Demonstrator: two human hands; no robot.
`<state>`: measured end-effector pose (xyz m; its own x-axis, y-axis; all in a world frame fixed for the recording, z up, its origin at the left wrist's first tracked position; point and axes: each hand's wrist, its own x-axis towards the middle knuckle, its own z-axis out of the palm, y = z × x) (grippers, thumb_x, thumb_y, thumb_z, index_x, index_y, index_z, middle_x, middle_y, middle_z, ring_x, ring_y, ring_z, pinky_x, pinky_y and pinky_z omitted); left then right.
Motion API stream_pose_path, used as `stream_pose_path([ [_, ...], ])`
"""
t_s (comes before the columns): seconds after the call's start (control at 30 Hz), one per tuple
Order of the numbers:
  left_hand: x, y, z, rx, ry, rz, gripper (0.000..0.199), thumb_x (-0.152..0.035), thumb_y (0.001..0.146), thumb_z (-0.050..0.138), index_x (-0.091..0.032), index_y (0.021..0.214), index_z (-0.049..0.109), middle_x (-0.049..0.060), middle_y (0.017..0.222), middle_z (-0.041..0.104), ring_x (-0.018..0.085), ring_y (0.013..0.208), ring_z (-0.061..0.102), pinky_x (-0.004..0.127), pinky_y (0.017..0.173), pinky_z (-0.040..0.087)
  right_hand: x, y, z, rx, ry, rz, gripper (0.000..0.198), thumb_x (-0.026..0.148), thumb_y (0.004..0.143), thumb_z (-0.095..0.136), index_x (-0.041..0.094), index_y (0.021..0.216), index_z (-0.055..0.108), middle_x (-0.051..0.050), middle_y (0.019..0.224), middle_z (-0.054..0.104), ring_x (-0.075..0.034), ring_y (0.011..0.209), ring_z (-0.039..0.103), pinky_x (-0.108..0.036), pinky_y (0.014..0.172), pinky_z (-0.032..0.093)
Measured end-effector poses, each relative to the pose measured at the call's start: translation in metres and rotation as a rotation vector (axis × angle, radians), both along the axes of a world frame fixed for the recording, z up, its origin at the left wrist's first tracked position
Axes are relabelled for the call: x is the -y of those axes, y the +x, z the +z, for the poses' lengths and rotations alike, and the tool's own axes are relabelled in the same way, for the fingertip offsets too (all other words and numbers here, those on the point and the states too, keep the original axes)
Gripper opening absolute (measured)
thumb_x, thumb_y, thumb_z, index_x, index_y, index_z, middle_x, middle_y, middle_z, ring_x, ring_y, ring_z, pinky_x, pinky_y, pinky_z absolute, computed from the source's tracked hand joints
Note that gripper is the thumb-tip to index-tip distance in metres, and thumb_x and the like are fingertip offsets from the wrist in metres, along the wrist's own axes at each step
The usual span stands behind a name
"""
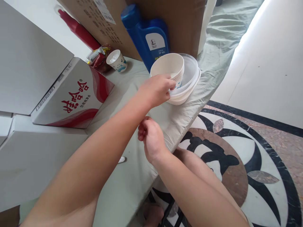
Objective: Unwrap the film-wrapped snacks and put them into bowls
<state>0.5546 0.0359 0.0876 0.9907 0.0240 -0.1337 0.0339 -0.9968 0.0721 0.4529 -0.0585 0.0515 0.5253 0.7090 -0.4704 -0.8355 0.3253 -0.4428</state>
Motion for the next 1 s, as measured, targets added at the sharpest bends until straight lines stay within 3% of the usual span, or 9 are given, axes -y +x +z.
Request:
stream_pose_path([
  [0.17, 0.01, -0.005, 0.005, 0.118, -0.004, 0.017, 0.019, -0.011, 0.087, 0.054, -0.019, 0.094, 0.069, 0.005, 0.103, 0.064, 0.025, 0.108, 0.062, 0.035, 0.089, 0.046, 0.002, -0.002, 0.001, 0.041, -0.017, 0.009, 0.012, 0.028, 0.07, 0.054, 0.023, 0.064, 0.044, 0.004, 0.059, 0.039, -0.01, 0.054, 0.034, -0.027, 0.05, 0.028],
  [0.33, 0.016, -0.031, 0.04, 0.245, 0.139, 0.095, 0.019, -0.014, 0.09, 0.05, -0.02, 0.099, 0.066, 0.006, 0.11, 0.063, 0.024, 0.111, 0.062, 0.034, 0.089, 0.048, 0.002, -0.014, 0.003, 0.109, -0.055, 0.08, 0.007, 0.026, 0.071, 0.05, 0.023, 0.067, 0.046, 0.004, 0.058, 0.039, -0.011, 0.054, 0.036, -0.027, 0.05, 0.029],
  [0.47, 0.004, -0.085, 0.074, 0.384, 0.216, 0.211, 0.018, -0.018, 0.09, 0.051, -0.018, 0.1, 0.066, 0.004, 0.109, 0.061, 0.021, 0.106, 0.064, 0.032, 0.087, 0.049, 0.0, -0.028, 0.002, 0.167, -0.047, 0.133, 0.009, 0.028, 0.071, 0.052, 0.023, 0.065, 0.047, 0.005, 0.057, 0.04, -0.011, 0.053, 0.035, -0.027, 0.05, 0.028],
  [0.57, -0.012, -0.158, 0.084, 0.474, 0.213, 0.42, 0.011, -0.017, 0.087, 0.059, -0.018, 0.096, 0.066, 0.005, 0.105, 0.063, 0.017, 0.092, 0.062, 0.03, 0.082, 0.051, 0.001, -0.04, -0.003, 0.204, -0.051, 0.147, 0.011, 0.028, 0.071, 0.054, 0.023, 0.065, 0.046, 0.006, 0.057, 0.039, -0.01, 0.053, 0.034, -0.026, 0.049, 0.025],
  [0.67, -0.024, -0.249, 0.074, 0.417, 0.179, 0.65, 0.005, -0.02, 0.087, 0.061, -0.02, 0.088, 0.066, 0.005, 0.098, 0.064, 0.017, 0.084, 0.06, 0.033, 0.083, 0.05, 0.004, -0.056, -0.008, 0.283, -0.083, 0.217, 0.011, 0.027, 0.073, 0.054, 0.023, 0.067, 0.046, 0.005, 0.059, 0.039, -0.01, 0.053, 0.034, -0.026, 0.049, 0.025],
  [0.83, -0.025, -0.38, 0.036, 0.234, 0.209, 0.91, 0.01, -0.018, 0.083, 0.059, -0.022, 0.085, 0.068, 0.007, 0.094, 0.065, 0.024, 0.092, 0.063, 0.035, 0.081, 0.047, 0.005, -0.095, -0.02, 0.567, -0.155, 0.39, 0.012, 0.029, 0.081, 0.049, 0.024, 0.071, 0.045, 0.003, 0.063, 0.041, -0.013, 0.057, 0.037, -0.027, 0.054, 0.031],
  [0.9, -0.02, -0.41, 0.023, 0.153, 0.215, 0.972, 0.013, -0.02, 0.084, 0.058, -0.022, 0.088, 0.07, 0.008, 0.098, 0.066, 0.024, 0.095, 0.064, 0.034, 0.078, 0.047, 0.002, -0.114, -0.028, 0.919, -0.211, 0.455, 0.012, 0.028, 0.085, 0.047, 0.023, 0.074, 0.05, -0.001, 0.071, 0.051, -0.016, 0.066, 0.047, -0.03, 0.062, 0.038],
  [1.0, -0.013, -0.434, 0.014, 0.049, 0.165, 1.018, 0.016, -0.023, 0.086, 0.058, -0.022, 0.093, 0.072, 0.008, 0.1, 0.068, 0.023, 0.095, 0.065, 0.032, 0.077, 0.046, -0.004, -0.137, -0.042, 1.6, -0.253, 0.532, 0.014, 0.023, 0.085, 0.052, 0.022, 0.092, 0.064, -0.011, 0.108, 0.066, -0.026, 0.099, 0.056, -0.039, 0.084, 0.041],
])
